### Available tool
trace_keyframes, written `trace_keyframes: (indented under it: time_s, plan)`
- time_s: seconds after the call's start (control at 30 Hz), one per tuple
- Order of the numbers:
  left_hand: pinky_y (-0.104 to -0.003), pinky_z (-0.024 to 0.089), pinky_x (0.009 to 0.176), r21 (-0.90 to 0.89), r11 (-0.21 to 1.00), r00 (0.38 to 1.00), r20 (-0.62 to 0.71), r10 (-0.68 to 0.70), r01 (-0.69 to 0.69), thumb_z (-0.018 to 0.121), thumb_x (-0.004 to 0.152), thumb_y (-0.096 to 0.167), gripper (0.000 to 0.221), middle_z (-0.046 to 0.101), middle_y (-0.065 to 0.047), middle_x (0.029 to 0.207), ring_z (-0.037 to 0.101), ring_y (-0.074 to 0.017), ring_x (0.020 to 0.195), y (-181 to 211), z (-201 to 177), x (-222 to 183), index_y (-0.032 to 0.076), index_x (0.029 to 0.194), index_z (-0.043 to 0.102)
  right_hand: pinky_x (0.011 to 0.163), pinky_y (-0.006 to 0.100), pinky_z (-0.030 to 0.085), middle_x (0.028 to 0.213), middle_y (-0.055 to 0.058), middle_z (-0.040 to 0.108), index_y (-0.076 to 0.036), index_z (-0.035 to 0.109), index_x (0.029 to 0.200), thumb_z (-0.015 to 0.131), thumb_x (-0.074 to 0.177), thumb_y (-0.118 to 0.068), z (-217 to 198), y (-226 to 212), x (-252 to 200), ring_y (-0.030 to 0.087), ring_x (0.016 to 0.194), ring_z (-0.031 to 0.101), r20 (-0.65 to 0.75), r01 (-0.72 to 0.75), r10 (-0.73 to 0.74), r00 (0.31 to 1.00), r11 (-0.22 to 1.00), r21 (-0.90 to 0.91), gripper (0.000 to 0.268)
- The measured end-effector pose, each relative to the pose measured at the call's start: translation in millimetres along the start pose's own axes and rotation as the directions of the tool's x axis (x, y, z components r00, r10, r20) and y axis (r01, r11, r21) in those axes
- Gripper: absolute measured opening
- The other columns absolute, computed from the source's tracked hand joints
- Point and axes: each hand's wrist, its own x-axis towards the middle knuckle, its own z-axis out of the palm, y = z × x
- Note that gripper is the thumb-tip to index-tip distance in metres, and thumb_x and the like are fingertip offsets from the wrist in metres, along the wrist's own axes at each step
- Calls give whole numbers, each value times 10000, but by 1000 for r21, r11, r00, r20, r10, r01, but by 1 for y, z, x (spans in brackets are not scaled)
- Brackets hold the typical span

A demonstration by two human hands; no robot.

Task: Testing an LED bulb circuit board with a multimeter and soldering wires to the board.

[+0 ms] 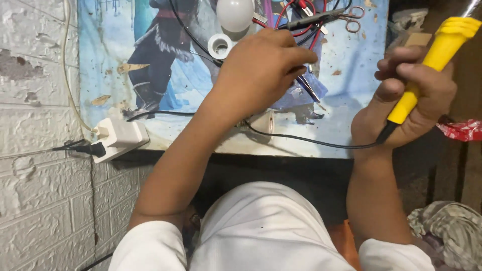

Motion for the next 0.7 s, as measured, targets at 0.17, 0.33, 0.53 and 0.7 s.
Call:
trace_keyframes:
  time_s: [0.17, 0.33, 0.53, 0.7]
  plan:
    - [-592, 481, 614, 0, 1000, 1000, -1, -13, 13, 690, 1078, 289, 153, 683, -60, 919, 691, -416, 839, 22, 6, 4, 209, 1156, 795, 830, 419, 533, 1176, 232, 528, -34, 506, 1195, 587, 1266, -380, 1, -1, -17, 319, 987, 595, -34, -146, 144, 989, 987, -71, 362]
    - [-598, 482, 538, 28, 999, 983, 181, 29, -35, 764, 1027, 310, 93, 704, -51, 995, 725, -388, 899, -6, 9, 27, 270, 1054, 843, 786, 389, 555, 1165, 222, 550, -50, 508, 1195, 606, 1243, -427, 4, -10, -23, 296, 982, 622, -69, -194, 189, 980, 978, -78, 393]
    - [-585, 520, 483, 303, 918, 961, 185, 206, -256, 854, 734, 251, 105, 698, -77, 866, 724, -445, 760, -37, 64, 59, 291, 829, 873, 858, 385, 582, 1184, 197, 544, -73, 544, 1168, 617, 1231, -437, 13, -9, -32, 278, 1023, 635, -59, -257, 255, 965, 966, -35, 377]
    - [-556, 477, 526, 323, 920, 973, 131, 190, -223, 790, 814, 212, 94, 758, -40, 860, 696, -393, 751, -40, 79, 56, 163, 734, 798, 836, 373, 580, 1194, 186, 558, -99, 538, 1183, 621, 1234, -435, 7, -6, -39, 274, 1023, 651, -48, -289, 287, 957, 957, -29, 350]
